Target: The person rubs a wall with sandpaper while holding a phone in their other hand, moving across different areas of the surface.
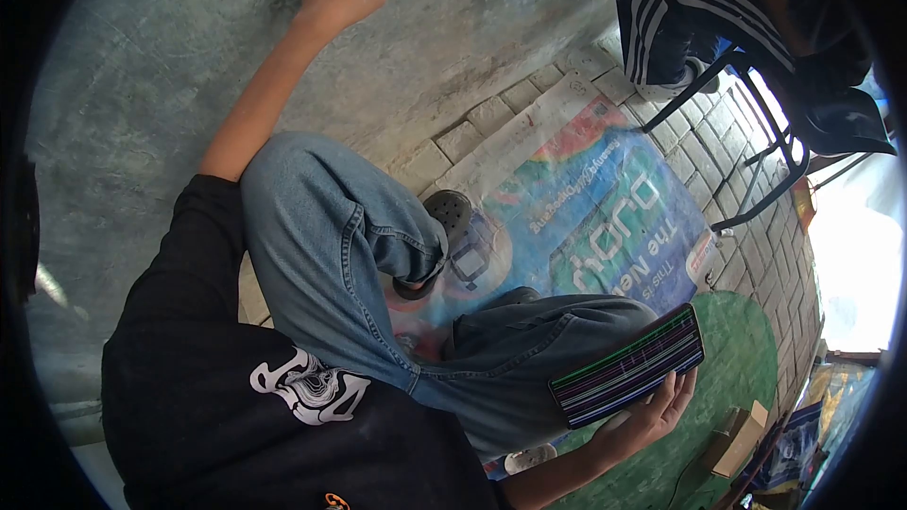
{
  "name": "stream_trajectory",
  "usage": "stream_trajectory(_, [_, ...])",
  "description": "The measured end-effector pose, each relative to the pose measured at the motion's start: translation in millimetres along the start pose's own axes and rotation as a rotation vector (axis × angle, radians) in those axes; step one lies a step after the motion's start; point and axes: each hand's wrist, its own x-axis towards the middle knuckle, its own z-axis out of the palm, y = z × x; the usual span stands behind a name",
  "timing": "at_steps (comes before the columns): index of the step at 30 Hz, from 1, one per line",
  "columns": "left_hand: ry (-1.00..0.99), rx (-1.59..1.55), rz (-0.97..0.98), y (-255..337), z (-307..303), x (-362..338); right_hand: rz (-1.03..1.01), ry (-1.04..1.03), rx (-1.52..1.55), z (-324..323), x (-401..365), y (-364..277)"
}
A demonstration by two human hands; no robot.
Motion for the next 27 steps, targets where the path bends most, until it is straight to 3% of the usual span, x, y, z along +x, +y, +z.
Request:
stream_trajectory(9, [0.007,0.049,0.024,-34,-8,-34,0.000,0.010,-0.046,5,0,-3])
stream_trajectory(14, [0.095,0.108,-0.147,-58,-23,-78,-0.002,0.051,-0.108,5,3,-4])
stream_trajectory(15, [0.090,0.107,-0.150,-72,-12,-87,-0.002,0.048,-0.112,2,5,-3])
stream_trajectory(17, [0.313,0.050,-0.067,-96,24,-115,0.005,0.023,-0.120,-4,9,0])
stream_trajectory(23, [0.186,0.040,-0.205,-88,72,-211,0.033,-0.018,-0.063,-12,13,4])
stream_trajectory(27, [0.209,0.022,-0.203,-91,84,-209,-0.069,-0.047,-0.106,-11,8,3])
